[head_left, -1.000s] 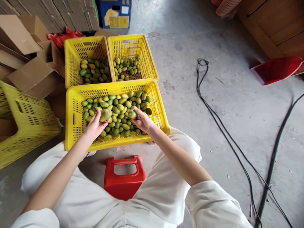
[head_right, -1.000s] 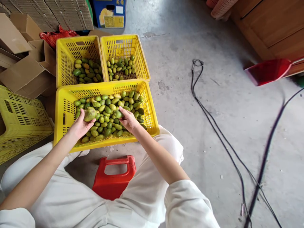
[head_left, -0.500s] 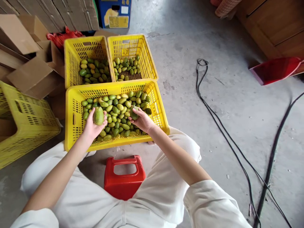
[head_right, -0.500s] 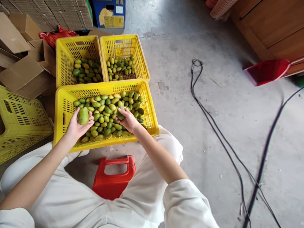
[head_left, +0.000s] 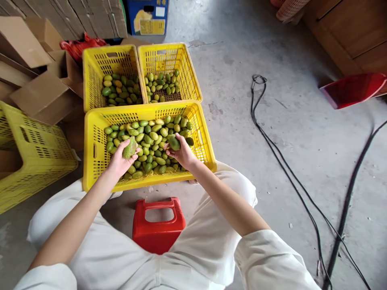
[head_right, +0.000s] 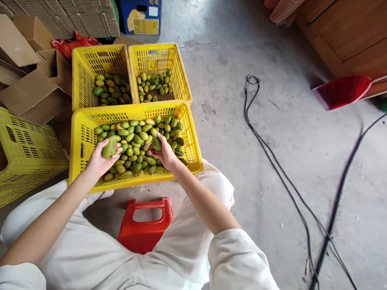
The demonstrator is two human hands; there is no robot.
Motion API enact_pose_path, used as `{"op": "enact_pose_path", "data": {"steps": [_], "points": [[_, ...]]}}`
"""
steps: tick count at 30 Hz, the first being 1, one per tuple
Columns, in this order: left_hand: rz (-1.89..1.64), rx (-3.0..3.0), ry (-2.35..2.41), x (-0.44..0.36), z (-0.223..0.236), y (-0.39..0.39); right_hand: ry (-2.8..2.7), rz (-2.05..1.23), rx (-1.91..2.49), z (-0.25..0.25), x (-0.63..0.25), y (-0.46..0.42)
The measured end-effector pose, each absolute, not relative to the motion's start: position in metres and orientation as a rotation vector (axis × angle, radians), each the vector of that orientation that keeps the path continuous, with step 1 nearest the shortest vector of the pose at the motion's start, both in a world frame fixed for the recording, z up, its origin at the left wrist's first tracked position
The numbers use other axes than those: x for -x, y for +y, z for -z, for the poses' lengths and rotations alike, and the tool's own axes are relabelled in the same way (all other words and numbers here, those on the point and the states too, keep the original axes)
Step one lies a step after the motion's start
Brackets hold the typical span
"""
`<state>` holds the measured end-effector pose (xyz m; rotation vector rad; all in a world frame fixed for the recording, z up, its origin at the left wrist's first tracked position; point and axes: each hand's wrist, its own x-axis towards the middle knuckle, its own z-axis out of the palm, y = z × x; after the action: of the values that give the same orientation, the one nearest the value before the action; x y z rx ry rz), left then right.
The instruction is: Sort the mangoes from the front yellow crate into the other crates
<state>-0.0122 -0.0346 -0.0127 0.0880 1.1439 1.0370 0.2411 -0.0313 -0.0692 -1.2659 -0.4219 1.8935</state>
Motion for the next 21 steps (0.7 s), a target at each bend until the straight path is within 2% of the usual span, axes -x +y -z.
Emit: {"op": "enact_pose_path", "data": {"steps": [12, 21], "points": [[-0.915, -0.012, 1.259, 0.006, 0.006, -0.030, -0.317, -1.961, 1.145, 0.072, -0.247, -0.030], [-1.103, -0.204, 1.188, 0.020, 0.036, -0.037, -0.408, -1.835, 1.132, 0.067, -0.240, -0.032]]}}
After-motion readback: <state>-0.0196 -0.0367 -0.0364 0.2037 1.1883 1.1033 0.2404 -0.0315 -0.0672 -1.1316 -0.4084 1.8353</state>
